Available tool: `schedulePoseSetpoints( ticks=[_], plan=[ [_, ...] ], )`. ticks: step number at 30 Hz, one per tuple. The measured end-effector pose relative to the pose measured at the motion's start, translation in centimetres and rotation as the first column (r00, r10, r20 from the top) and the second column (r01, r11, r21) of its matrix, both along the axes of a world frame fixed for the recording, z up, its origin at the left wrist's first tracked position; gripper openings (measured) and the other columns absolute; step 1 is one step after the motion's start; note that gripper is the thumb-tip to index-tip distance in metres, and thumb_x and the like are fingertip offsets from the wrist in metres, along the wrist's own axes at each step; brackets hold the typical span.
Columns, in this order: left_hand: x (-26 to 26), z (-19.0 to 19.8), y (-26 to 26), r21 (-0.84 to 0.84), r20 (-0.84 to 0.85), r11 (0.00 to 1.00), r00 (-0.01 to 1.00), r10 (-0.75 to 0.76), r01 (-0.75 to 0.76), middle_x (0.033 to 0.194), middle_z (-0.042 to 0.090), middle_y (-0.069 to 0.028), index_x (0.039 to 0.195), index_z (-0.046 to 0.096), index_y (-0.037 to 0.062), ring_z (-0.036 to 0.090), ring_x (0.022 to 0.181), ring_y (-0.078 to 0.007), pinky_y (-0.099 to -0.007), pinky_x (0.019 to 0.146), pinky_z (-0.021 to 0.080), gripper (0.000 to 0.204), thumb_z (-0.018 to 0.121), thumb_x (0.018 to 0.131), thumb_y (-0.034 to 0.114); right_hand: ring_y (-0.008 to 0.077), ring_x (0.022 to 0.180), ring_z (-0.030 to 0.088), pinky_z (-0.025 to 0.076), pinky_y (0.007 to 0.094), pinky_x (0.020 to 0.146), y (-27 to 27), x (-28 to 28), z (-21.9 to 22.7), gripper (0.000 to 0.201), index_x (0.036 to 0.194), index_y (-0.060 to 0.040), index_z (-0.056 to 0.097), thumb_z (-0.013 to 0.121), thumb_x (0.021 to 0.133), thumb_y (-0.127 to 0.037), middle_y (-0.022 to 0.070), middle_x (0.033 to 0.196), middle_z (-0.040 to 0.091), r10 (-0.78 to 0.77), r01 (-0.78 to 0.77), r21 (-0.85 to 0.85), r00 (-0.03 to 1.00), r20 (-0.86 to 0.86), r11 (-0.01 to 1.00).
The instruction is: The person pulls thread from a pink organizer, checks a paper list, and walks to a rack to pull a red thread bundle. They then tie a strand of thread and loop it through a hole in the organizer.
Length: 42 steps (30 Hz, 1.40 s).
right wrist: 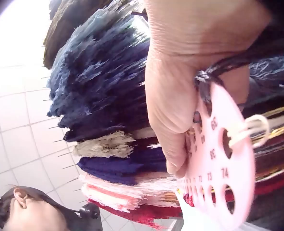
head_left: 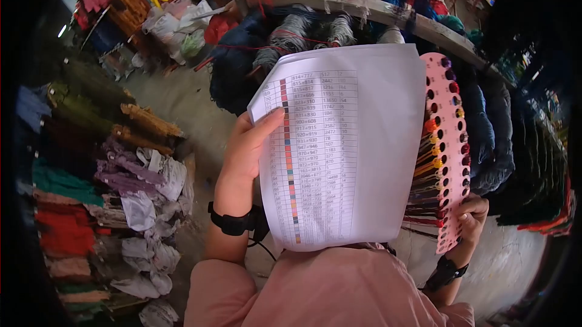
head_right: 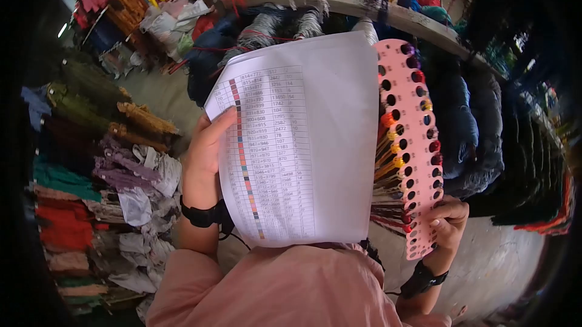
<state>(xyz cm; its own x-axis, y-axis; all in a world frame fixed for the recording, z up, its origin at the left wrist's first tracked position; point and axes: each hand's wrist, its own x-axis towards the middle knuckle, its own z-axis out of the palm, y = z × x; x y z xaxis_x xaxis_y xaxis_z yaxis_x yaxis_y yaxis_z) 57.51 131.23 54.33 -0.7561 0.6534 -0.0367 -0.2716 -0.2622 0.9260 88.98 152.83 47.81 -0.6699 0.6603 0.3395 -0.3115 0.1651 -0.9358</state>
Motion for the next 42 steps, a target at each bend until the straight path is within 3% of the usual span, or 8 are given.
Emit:
schedulePoseSetpoints(
  ticks=[13,19,21,30,31,37,40,42],
  plan=[
    [-0.9,4.1,2.0,-0.044,-0.250,0.998,0.967,-0.056,0.046,0.085,0.059,-0.0065,0.096,0.054,-0.0022,0.056,0.072,-0.0100,-0.0222,0.064,0.044,0.025,0.056,0.077,0.013,0.0081,0.053,0.042,0.030,0.0206,0.049,3.3,-0.4,3.6,0.029,0.062,0.0031,0.058,0.065,0.063,-0.025,0.0021,0.058,0.049,-0.223,0.222,0.057,0.975,0.008,0.973],
    [-2.5,7.0,4.1,-0.096,-0.254,0.993,0.963,-0.096,0.073,0.088,0.058,-0.0076,0.098,0.053,-0.0035,0.056,0.074,-0.0115,-0.0238,0.065,0.045,0.025,0.055,0.078,0.012,0.0068,0.055,0.039,0.030,0.0199,0.051,8.8,-0.6,9.9,0.027,0.067,-0.0028,0.051,0.065,0.069,-0.026,0.0007,0.061,0.047,-0.017,0.025,0.327,0.999,-0.028,0.945],
    [-3.3,7.6,4.7,-0.121,-0.260,0.990,0.960,-0.103,0.074,0.089,0.058,-0.0080,0.099,0.052,-0.0037,0.057,0.074,-0.0122,-0.0246,0.065,0.045,0.026,0.054,0.078,0.012,0.0112,0.059,0.049,0.037,0.0221,0.054,8.6,-1.6,12.0,0.027,0.059,0.0026,0.056,0.066,0.063,-0.022,0.0053,0.061,0.052,-0.043,0.049,0.150,0.998,-0.039,0.988],
    [-10.3,9.1,7.2,-0.307,-0.479,0.932,0.877,0.023,-0.192,0.092,0.057,-0.0085,0.102,0.050,-0.0034,0.056,0.077,-0.0166,-0.0283,0.070,0.045,0.035,0.060,0.072,0.013,0.0074,0.052,0.044,0.033,0.0208,0.047,12.1,-0.7,11.1,0.023,0.060,0.0020,0.056,0.060,0.068,-0.019,0.0029,0.060,0.052,0.090,-0.119,0.288,0.990,0.111,0.950],
    [-10.6,9.6,7.9,-0.341,-0.360,0.933,0.933,-0.018,-0.113,0.091,0.057,-0.0105,0.101,0.049,-0.0066,0.056,0.077,-0.0182,-0.0297,0.068,0.045,0.037,0.060,0.072,0.014,0.0065,0.051,0.043,0.033,0.0198,0.046,11.5,-1.3,11.4,0.021,0.061,0.0012,0.056,0.059,0.070,-0.018,0.0018,0.061,0.053,0.089,-0.123,0.280,0.988,0.130,0.952],
    [-18.9,7.7,10.0,-0.419,-0.356,0.902,0.932,-0.062,-0.100,0.093,0.056,-0.0110,0.106,0.047,-0.0029,0.056,0.082,-0.0215,-0.0315,0.071,0.045,0.038,0.056,0.076,0.019,0.0104,0.080,0.057,0.045,0.0215,0.073,10.3,-3.2,10.1,0.031,0.104,0.0012,0.049,0.055,0.073,0.002,0.0089,0.093,0.058,0.218,-0.245,-0.136,0.958,-0.188,0.960],
    [-20.4,8.0,9.7,-0.563,-0.360,0.818,0.926,-0.114,-0.119,0.093,0.055,-0.0101,0.107,0.046,-0.0023,0.054,0.085,-0.0213,-0.0303,0.074,0.042,0.036,0.054,0.078,0.019,0.0123,0.081,0.057,0.046,0.0219,0.070,10.0,-2.8,10.3,0.045,0.115,-0.0005,0.038,0.055,0.074,0.002,0.0123,0.093,0.058,0.267,-0.284,-0.176,0.957,-0.112,0.943],
    [-17.1,9.7,9.9,-0.442,-0.865,0.625,0.491,-0.106,-0.643,0.092,0.055,-0.0087,0.106,0.045,-0.0026,0.053,0.086,-0.0192,-0.0290,0.075,0.040,0.034,0.052,0.080,0.018,0.0132,0.081,0.057,0.047,0.0222,0.069,9.9,-2.9,10.2,0.054,0.121,-0.0017,0.030,0.055,0.074,0.002,0.0135,0.092,0.058,0.284,-0.300,-0.202,0.953,-0.106,0.932]
  ],
)
